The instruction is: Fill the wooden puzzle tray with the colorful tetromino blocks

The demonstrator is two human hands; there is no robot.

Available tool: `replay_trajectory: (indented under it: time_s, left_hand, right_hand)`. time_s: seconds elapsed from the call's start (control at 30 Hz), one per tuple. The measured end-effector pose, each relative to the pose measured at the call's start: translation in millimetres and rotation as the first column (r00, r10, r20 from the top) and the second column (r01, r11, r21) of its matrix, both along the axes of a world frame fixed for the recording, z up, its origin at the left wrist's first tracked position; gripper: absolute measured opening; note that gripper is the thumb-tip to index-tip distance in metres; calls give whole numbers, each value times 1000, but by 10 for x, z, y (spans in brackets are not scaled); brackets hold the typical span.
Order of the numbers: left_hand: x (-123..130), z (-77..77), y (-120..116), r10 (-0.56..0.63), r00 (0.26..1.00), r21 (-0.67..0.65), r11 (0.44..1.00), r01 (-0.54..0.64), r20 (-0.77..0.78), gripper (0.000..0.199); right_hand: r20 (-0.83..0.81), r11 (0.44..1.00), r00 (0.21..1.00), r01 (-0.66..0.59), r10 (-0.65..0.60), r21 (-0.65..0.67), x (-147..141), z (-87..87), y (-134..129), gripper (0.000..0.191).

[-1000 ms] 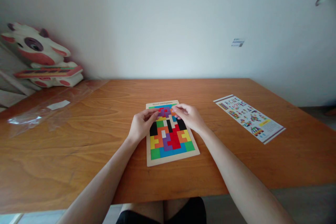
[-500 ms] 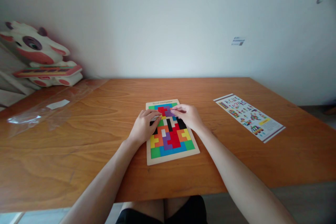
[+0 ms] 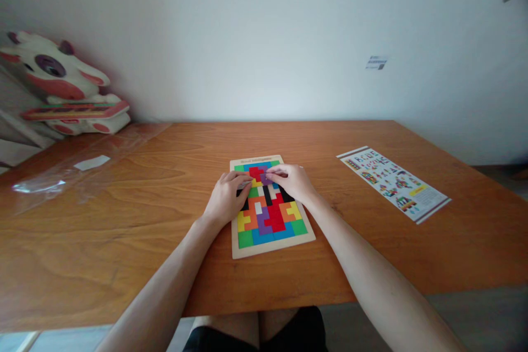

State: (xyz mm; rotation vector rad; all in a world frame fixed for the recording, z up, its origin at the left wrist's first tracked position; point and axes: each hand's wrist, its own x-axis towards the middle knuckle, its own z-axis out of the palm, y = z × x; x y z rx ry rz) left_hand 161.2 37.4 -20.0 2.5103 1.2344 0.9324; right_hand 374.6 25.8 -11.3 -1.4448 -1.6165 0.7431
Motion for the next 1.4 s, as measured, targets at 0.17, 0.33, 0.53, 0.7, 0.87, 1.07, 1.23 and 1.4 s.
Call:
replay_trajectory:
  time_s: [0.17,0.33,0.53,0.7,0.87,1.07,1.23,1.4]
  left_hand:
    - [-1,1,-3,1,1000,14,1000,-1,-1,20]
    - [-4,-2,-7,-3,1000,13,1000,3,0,20]
    - [-7,-12,-5,-18,1000,20,1000,18,4,20]
    - [-6,-10,-5,-22,1000,18,1000,22,2,20]
    - [-11,-29,3,-19,1000,18,1000,19,-6,19]
    - [-16,-54,21,-23,1000,20,1000,23,-15,20]
    - [-19,-54,23,-20,1000,18,1000,20,-10,20]
    - [-14,-37,9,-8,1000,23,1000,8,-13,19]
  right_hand:
    - [-255,998,966,29,-41,-53,58,-56,48,19]
    - [-440,996,895,43,-76,-84,90,-128,84,29]
    - [-222,997,975,3,-21,-83,53,-103,59,15]
    - [38,1000,999,14,-14,8,28,-30,16,12]
    - [109,999,993,42,-44,20,-13,-25,0,12]
    - [290,993,956,1,-35,116,-25,-91,23,10]
    - [254,993,967,0,-29,116,-37,-116,24,9]
    - [295,990,954,16,-57,138,-50,-150,25,12]
